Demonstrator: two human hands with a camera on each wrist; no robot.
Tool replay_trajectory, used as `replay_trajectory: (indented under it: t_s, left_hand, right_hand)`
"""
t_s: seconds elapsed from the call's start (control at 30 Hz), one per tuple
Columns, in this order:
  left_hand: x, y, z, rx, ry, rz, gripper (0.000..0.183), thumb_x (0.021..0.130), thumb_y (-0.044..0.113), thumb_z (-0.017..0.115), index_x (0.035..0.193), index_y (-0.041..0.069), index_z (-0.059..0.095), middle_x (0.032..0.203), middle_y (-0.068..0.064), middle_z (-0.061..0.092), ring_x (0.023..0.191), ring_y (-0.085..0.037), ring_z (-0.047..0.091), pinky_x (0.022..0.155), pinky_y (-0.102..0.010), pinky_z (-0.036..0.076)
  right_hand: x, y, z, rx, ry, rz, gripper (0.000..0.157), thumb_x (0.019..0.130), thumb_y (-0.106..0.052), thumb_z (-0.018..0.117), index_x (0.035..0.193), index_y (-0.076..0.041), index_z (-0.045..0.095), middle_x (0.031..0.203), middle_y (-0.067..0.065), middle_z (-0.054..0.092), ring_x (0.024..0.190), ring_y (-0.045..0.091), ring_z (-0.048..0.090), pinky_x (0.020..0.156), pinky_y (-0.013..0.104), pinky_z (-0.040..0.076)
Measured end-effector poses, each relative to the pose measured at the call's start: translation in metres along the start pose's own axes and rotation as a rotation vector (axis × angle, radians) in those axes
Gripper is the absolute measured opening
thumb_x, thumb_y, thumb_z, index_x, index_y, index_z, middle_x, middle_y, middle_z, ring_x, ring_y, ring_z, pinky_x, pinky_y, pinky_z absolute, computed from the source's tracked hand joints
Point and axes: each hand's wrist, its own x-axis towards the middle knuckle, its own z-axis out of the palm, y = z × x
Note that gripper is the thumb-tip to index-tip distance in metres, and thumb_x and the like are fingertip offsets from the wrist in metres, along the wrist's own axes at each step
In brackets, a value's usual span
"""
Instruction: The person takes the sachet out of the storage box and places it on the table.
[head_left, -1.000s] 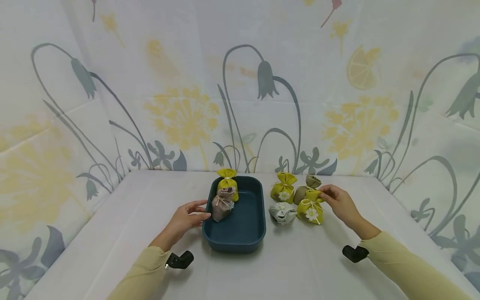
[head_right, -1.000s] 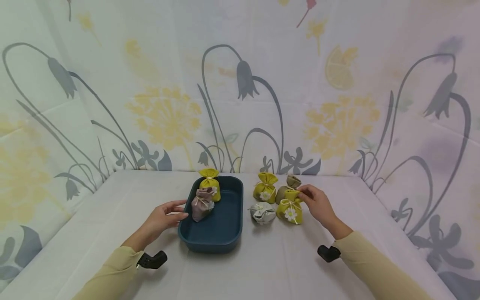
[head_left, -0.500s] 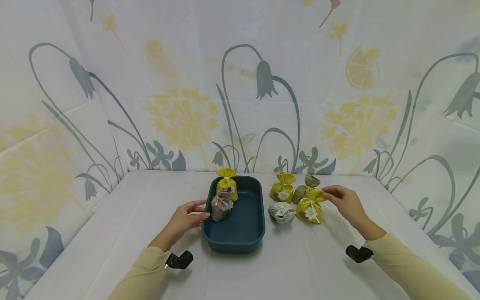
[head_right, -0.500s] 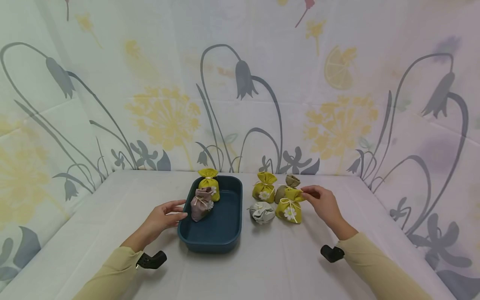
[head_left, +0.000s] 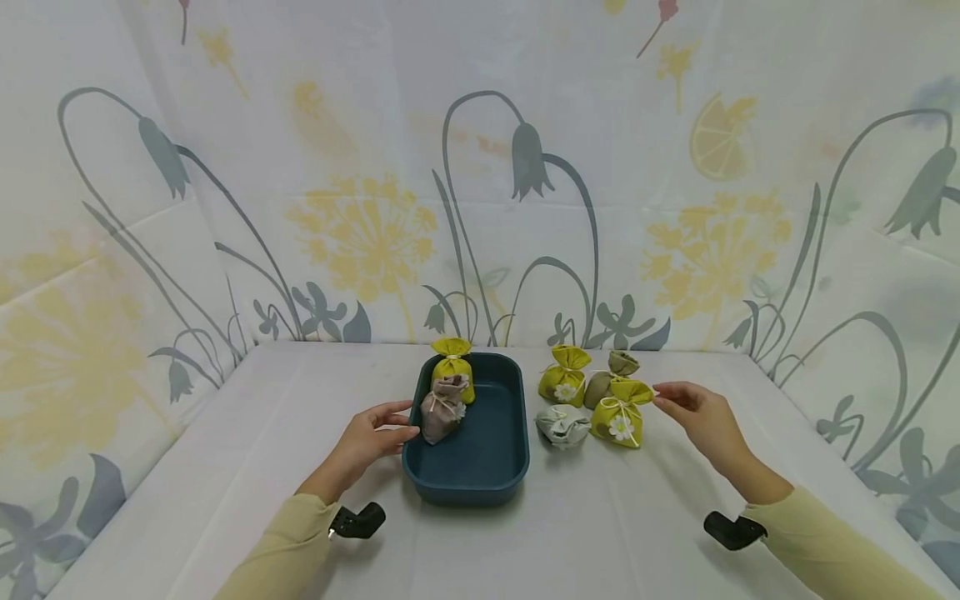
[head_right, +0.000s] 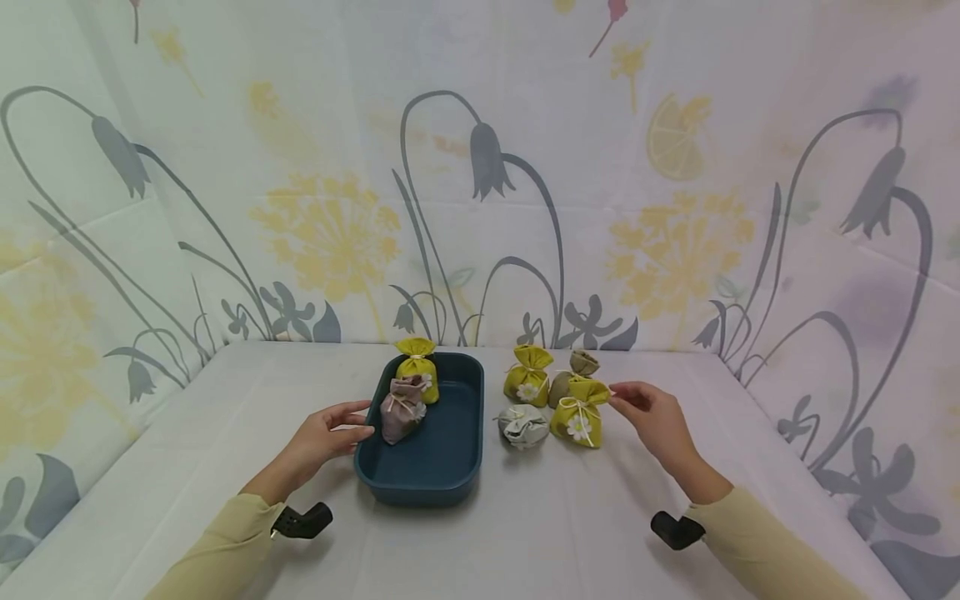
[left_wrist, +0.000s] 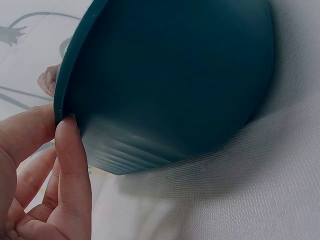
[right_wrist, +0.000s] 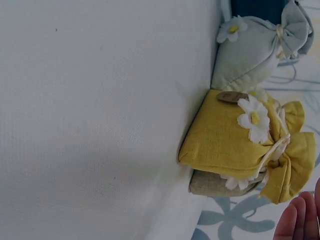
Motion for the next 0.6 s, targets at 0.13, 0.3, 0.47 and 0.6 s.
replay_trajectory:
  t_s: [0.13,0.3,0.47,0.6]
  left_hand:
    - [0.001,-0.001,0.0,-0.005,0.003,-0.01,0.053,0.08,0.017,0.074,0.13,0.008,0.055,0.112,-0.014,0.057,0.088,-0.018,0.062,0.075,-0.033,0.054]
    - [0.001,-0.002,0.0,-0.002,0.006,-0.013,0.053,0.08,0.016,0.074,0.129,0.008,0.055,0.112,-0.015,0.057,0.088,-0.019,0.062,0.075,-0.034,0.054]
    - [0.001,-0.002,0.0,-0.004,0.008,-0.013,0.054,0.08,0.017,0.075,0.129,0.009,0.055,0.111,-0.014,0.057,0.087,-0.018,0.062,0.075,-0.034,0.054]
    - [0.001,-0.002,0.001,-0.001,0.005,-0.007,0.055,0.08,0.018,0.075,0.13,0.008,0.055,0.111,-0.013,0.057,0.087,-0.018,0.062,0.075,-0.034,0.054]
  right_hand:
    - [-0.006,-0.007,0.0,0.025,-0.013,0.008,0.032,0.09,-0.02,0.064,0.111,0.003,0.064,0.098,0.014,0.066,0.079,-0.003,0.057,0.065,0.016,0.048]
    - [-0.014,-0.014,0.002,0.055,-0.035,0.026,0.033,0.089,-0.02,0.064,0.112,0.004,0.063,0.098,0.012,0.066,0.08,-0.002,0.058,0.065,0.016,0.048]
    - [-0.02,-0.02,0.006,0.098,-0.055,0.034,0.031,0.089,-0.017,0.065,0.111,0.004,0.063,0.096,0.012,0.066,0.081,0.002,0.06,0.066,0.016,0.049]
    - [-0.025,-0.027,0.01,0.142,-0.055,0.017,0.029,0.088,-0.016,0.065,0.11,0.004,0.064,0.097,0.013,0.065,0.082,0.004,0.06,0.068,0.017,0.049]
